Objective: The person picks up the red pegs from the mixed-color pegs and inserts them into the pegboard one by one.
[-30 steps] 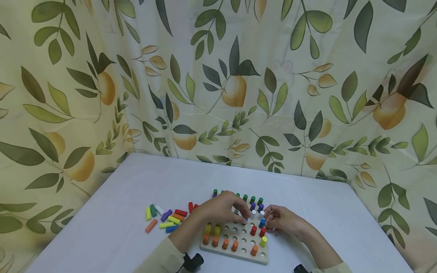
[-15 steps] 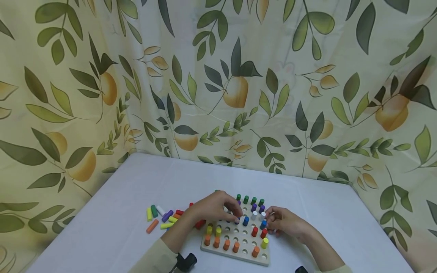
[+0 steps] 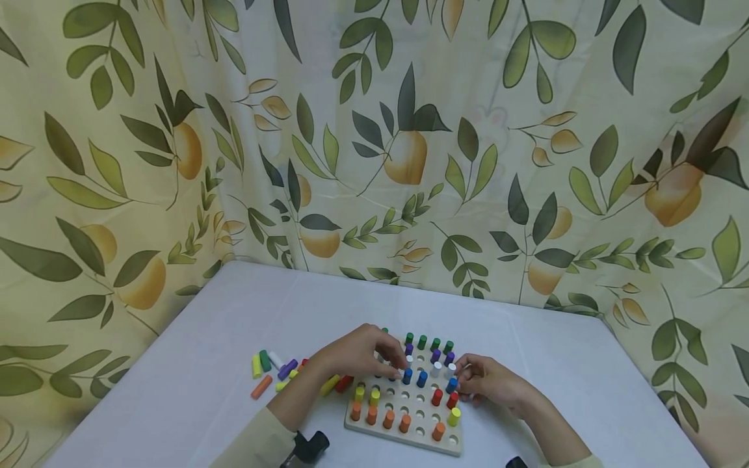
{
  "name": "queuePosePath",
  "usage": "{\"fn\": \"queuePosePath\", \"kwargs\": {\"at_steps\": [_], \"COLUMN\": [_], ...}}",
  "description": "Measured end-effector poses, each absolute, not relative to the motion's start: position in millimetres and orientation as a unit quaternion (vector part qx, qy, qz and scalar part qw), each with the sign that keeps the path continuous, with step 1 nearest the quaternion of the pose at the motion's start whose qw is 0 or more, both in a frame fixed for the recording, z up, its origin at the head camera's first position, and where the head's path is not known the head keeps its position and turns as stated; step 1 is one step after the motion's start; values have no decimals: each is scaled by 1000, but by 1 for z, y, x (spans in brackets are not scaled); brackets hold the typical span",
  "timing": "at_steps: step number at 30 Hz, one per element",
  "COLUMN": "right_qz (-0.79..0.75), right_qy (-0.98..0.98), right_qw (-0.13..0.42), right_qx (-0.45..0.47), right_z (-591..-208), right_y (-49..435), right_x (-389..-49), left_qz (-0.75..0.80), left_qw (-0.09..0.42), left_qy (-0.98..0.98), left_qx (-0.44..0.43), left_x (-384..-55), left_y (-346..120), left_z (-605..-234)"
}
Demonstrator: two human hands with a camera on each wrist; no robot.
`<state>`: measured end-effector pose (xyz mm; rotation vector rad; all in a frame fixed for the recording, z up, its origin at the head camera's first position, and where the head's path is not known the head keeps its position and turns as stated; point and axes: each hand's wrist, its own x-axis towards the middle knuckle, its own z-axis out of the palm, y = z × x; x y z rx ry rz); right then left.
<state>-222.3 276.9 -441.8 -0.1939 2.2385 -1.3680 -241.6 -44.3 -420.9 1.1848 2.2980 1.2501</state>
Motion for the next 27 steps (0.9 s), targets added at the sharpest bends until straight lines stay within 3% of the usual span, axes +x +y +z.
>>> {"fn": "queuePosePath", "kwargs": {"at_steps": [27], "right_qz": [-495], "right_qy": [830], "right_qw": [246], "right_qx": [-72], "right_z": [-442], "right_y": [276], "right_x": [-222], "left_qz": [447], "left_qw": [117], "left_qy": [803], "left_qx": [377], "left_x": [-240], "left_y": [-82], "left_z": [-424]}}
